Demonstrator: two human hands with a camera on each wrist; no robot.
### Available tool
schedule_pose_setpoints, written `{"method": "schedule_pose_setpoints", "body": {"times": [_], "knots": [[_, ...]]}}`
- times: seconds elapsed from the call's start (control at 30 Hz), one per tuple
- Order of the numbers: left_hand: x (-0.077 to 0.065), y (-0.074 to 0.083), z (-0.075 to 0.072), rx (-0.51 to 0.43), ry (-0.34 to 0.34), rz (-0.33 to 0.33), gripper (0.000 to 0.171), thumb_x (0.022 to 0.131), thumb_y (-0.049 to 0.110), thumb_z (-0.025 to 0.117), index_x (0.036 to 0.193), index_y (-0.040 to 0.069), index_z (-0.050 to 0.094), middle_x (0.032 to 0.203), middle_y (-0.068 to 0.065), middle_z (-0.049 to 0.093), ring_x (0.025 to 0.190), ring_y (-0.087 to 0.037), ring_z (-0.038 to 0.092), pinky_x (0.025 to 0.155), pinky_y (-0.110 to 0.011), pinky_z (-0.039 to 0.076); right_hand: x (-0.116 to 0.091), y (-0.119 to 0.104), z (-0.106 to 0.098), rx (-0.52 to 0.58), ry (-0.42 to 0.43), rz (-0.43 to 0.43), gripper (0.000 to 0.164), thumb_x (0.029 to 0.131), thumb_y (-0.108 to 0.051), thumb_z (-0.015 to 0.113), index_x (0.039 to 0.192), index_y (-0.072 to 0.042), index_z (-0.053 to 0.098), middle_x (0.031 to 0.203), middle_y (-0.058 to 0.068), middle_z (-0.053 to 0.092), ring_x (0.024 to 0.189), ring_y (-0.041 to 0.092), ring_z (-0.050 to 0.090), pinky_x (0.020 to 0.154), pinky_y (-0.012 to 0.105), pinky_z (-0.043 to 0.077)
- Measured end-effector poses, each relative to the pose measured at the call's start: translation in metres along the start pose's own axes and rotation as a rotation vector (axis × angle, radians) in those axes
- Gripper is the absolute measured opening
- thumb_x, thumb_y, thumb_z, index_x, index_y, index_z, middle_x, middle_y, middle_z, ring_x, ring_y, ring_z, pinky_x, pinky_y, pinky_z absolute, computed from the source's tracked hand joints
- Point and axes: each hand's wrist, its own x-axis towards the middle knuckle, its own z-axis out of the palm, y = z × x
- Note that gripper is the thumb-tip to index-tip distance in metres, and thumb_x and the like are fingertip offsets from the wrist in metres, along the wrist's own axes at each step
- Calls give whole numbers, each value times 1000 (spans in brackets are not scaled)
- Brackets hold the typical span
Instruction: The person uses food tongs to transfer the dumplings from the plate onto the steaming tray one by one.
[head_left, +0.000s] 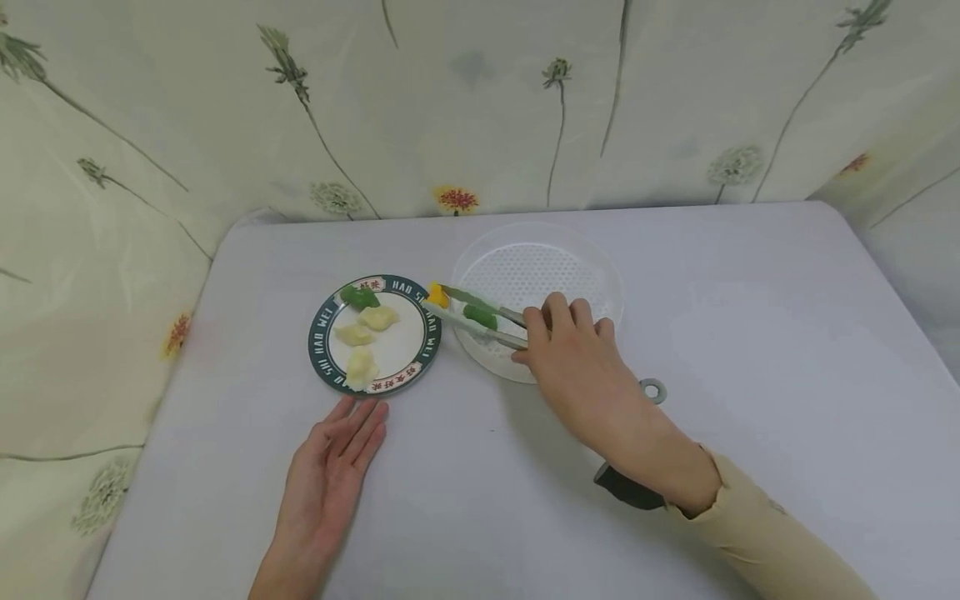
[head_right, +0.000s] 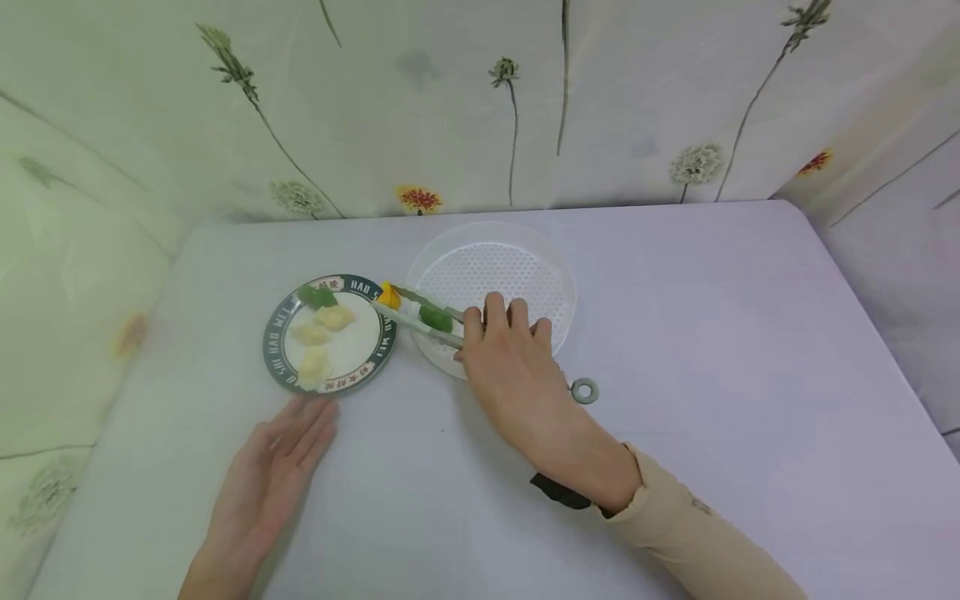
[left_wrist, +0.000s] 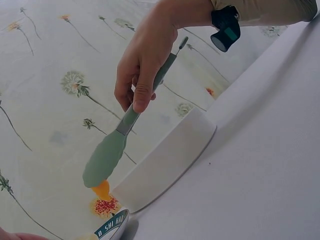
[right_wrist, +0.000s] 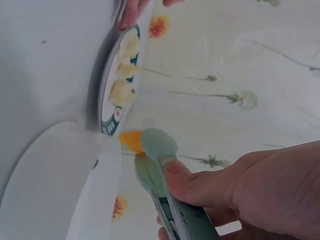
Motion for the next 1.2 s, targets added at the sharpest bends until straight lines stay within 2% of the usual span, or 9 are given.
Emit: {"method": "schedule_pose_setpoints", "body": {"times": [0.37, 0.57, 0.83, 1.2], "knots": [[-1, 0, -3, -11, -3, 1, 66, 113, 17, 38, 174, 11, 10, 173, -13, 32, 158, -22, 43, 133, -30, 39, -4, 24, -8, 11, 46, 50, 39, 103, -23, 74, 120, 9, 58, 105, 23, 55, 84, 36, 48, 59, 34, 32], [-1, 0, -3, -9, 2, -3, 67, 113, 18, 38, 174, 12, 10, 174, -13, 31, 159, -22, 42, 134, -30, 38, -5, 32, 2, -6, 39, 56, 37, 101, -21, 75, 112, 10, 59, 97, 22, 53, 77, 33, 43, 58, 32, 27], [-2, 1, 1, 12, 2, -3, 66, 114, 19, 37, 174, 13, 9, 176, -13, 30, 160, -22, 41, 135, -31, 37, -4, 35, 15, -66, 76, 46, 38, 101, -24, 75, 101, 10, 59, 87, 20, 50, 71, 28, 37, 56, 30, 23], [-1, 0, 0, 22, 4, -1, 65, 114, 19, 36, 174, 12, 10, 176, -13, 32, 160, -22, 42, 135, -31, 37, -6, 35, 8, -38, 12, 60, 43, 102, -25, 75, 111, 13, 59, 90, 21, 53, 72, 29, 41, 56, 32, 28]]}}
